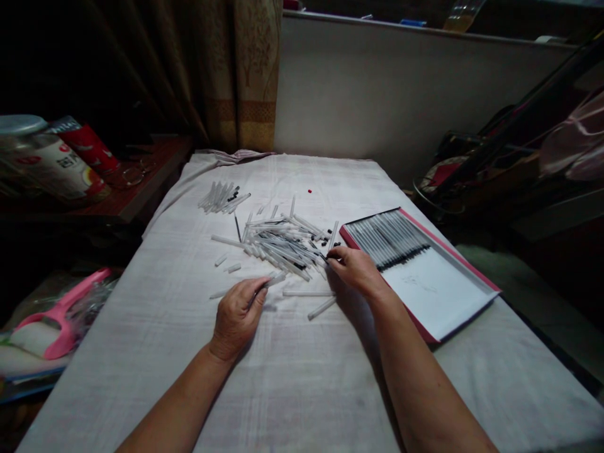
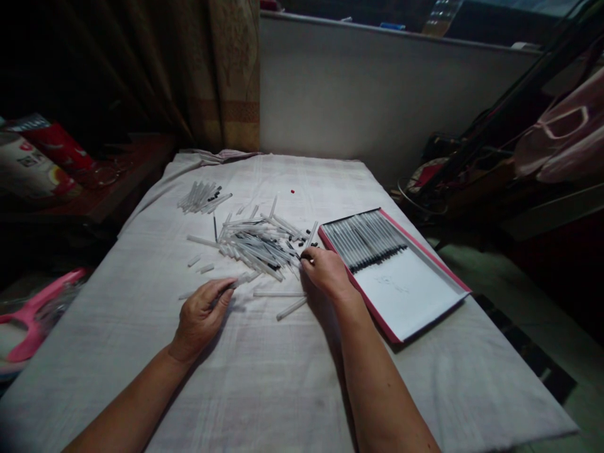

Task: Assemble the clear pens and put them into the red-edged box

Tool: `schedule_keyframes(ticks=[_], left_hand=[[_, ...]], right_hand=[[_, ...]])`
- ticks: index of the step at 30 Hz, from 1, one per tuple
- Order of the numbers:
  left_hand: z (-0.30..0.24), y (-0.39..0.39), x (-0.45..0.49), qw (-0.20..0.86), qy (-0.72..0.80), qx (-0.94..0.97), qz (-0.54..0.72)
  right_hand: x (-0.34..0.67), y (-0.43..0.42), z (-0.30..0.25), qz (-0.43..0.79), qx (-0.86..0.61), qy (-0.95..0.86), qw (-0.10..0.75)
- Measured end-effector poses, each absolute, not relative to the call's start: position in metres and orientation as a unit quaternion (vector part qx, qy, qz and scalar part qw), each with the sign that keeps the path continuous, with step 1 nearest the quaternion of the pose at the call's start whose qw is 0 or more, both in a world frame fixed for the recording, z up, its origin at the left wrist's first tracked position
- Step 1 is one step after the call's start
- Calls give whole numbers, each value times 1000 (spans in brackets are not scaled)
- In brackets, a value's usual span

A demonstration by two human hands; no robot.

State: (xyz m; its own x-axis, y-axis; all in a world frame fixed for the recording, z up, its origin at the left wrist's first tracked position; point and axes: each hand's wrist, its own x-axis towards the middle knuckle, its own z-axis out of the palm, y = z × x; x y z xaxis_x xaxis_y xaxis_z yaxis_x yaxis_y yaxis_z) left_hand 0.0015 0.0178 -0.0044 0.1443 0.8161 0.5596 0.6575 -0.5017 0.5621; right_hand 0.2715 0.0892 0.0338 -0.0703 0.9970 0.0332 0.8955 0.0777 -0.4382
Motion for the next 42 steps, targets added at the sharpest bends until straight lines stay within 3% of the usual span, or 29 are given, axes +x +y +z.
schedule_keyframes(ticks=[5, 10, 26, 42], left_hand=[[-5, 18, 3, 57, 469, 770, 430], [-3, 17, 2, 50, 470, 779, 413], [-1, 16, 3, 60, 474, 779, 407], [-2, 16, 3, 62, 474, 777, 409]], right_hand=[[255, 77, 49, 317, -525, -731, 298], [223, 66, 54, 412, -438, -728, 329], [215, 63, 49, 375, -437, -750, 325], [214, 63, 45, 418, -439, -728, 322]])
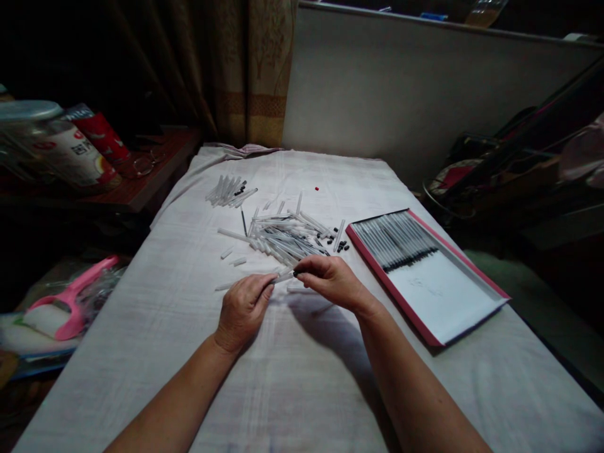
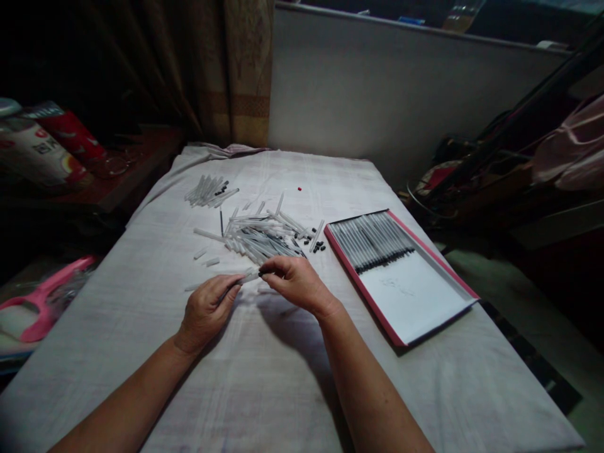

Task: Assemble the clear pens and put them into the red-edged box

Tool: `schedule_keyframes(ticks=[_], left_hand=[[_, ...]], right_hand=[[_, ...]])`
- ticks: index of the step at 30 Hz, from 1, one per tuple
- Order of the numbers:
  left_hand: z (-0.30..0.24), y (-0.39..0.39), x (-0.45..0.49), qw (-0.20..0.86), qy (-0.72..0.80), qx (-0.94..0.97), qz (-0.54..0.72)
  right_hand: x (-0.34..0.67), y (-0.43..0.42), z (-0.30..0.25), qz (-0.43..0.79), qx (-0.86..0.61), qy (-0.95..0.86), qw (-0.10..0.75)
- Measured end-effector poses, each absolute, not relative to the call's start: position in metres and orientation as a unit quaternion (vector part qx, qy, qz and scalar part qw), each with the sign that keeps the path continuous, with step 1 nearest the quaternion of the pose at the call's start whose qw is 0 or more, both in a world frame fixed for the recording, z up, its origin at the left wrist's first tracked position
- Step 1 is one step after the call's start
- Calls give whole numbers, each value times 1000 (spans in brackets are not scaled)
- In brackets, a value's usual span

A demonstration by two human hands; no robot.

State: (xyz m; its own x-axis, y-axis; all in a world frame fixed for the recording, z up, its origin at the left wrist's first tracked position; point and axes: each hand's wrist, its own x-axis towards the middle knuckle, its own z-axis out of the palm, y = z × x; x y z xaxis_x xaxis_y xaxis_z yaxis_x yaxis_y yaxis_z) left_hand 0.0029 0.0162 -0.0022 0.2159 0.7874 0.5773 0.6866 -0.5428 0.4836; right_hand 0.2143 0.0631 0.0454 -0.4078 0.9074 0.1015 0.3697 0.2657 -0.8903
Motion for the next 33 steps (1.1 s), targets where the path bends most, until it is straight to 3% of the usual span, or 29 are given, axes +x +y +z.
schedule_keyframes(ticks=[17, 33], left_hand=[[0, 15, 4, 51, 477, 781, 400], [-1, 15, 3, 49, 485, 772, 408]], right_hand=[[215, 61, 49, 379, -432, -756, 313], [215, 63, 47, 483, -408, -701, 331]])
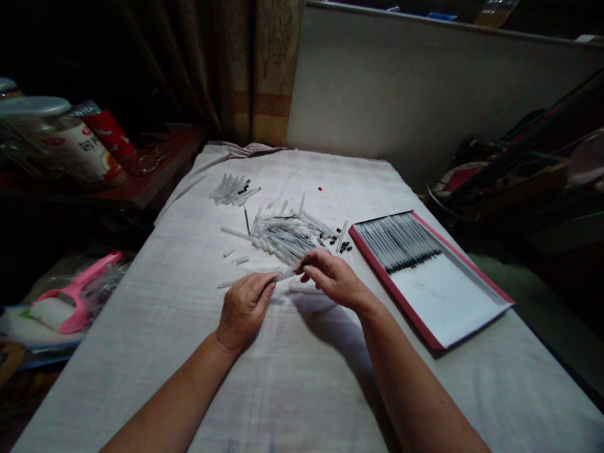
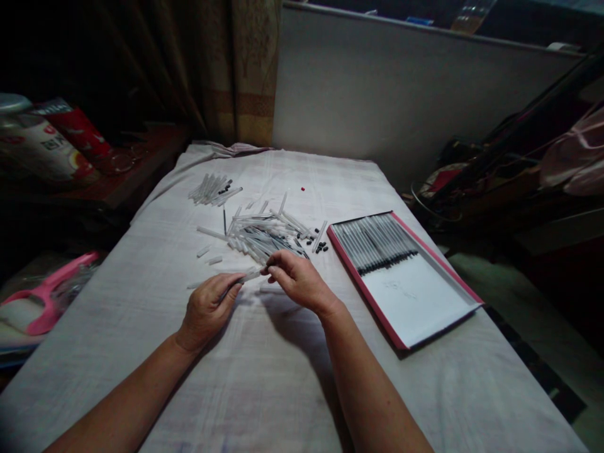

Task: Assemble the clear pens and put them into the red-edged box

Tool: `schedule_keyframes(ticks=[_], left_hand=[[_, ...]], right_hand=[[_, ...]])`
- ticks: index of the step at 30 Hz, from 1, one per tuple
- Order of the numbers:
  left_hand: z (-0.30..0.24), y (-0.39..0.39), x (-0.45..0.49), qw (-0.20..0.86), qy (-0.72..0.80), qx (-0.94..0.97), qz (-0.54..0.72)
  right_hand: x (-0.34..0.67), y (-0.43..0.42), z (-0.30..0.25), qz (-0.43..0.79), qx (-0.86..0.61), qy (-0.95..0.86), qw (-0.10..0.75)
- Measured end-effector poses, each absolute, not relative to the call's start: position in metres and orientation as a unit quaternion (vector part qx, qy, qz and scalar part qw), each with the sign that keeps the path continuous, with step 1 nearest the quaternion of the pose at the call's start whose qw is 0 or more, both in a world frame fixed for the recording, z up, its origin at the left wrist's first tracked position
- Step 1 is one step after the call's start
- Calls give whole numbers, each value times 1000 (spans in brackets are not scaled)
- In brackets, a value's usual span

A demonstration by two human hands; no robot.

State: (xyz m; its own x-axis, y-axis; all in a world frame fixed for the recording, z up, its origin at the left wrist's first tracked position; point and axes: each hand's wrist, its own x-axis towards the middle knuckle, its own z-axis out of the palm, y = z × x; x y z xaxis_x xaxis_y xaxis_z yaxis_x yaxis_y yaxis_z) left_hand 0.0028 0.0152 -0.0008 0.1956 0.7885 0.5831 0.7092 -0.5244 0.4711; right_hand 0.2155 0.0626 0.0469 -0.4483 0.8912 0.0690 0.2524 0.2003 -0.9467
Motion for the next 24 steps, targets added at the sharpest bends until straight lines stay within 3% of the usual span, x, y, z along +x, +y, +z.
schedule_keyframes(ticks=[17, 24], left_hand=[[-1, 15, 2, 66, 490, 767, 409], [-2, 16, 2, 58, 486, 770, 410]], right_hand=[[208, 61, 41, 456, -406, -714, 342], [207, 62, 40, 257, -420, -820, 292]])
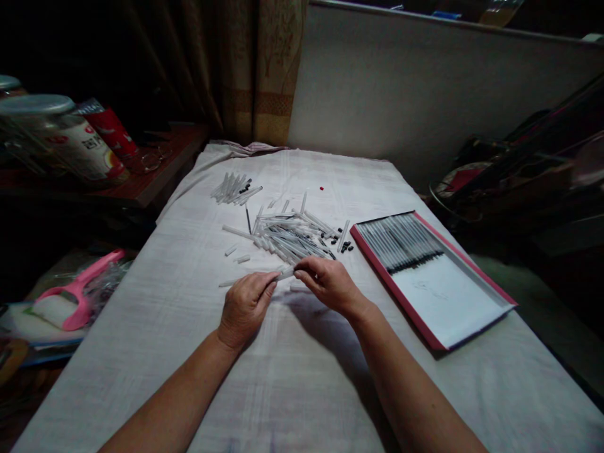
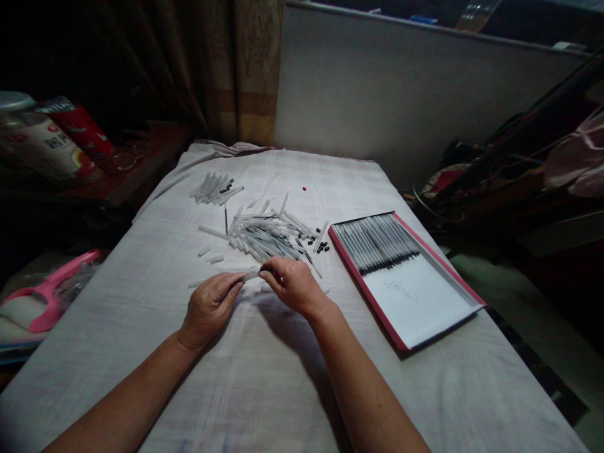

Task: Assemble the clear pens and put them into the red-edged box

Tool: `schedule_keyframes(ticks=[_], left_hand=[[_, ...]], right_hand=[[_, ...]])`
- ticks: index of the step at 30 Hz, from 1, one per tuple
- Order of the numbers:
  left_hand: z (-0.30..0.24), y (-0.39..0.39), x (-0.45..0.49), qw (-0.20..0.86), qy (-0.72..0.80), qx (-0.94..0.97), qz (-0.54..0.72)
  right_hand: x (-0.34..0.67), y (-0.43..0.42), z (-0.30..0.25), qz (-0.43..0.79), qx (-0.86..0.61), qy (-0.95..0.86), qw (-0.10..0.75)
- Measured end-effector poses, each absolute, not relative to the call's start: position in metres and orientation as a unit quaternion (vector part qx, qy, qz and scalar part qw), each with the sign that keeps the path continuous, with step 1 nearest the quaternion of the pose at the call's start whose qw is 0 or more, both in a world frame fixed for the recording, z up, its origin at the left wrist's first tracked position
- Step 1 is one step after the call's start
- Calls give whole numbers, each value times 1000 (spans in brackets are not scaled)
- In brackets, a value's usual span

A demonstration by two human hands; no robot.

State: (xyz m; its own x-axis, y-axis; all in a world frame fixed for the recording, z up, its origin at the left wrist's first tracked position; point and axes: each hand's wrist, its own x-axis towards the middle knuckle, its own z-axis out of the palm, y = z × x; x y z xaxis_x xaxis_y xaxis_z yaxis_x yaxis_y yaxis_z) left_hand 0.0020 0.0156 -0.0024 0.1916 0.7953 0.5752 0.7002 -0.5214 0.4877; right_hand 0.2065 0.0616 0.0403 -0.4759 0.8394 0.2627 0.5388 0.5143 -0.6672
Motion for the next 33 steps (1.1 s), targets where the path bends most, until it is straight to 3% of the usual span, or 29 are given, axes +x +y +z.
schedule_keyframes(ticks=[4, 7, 14, 20, 26, 33], left_hand=[[-1, 16, 2, 40, 471, 782, 406], [1, 16, 2, 34, 465, 789, 401], [-1, 17, 1, 53, 485, 767, 417], [-2, 17, 1, 58, 478, 774, 412], [-3, 17, 0, 53, 478, 774, 411], [-2, 17, 1, 66, 478, 775, 408]], right_hand=[[204, 63, 33, 179, -446, -846, 230], [203, 62, 32, 187, -474, -836, 201], [211, 60, 41, 339, -407, -800, 282], [210, 61, 39, 274, -430, -818, 265], [211, 60, 42, 318, -415, -809, 267], [211, 61, 40, 266, -429, -829, 241]])
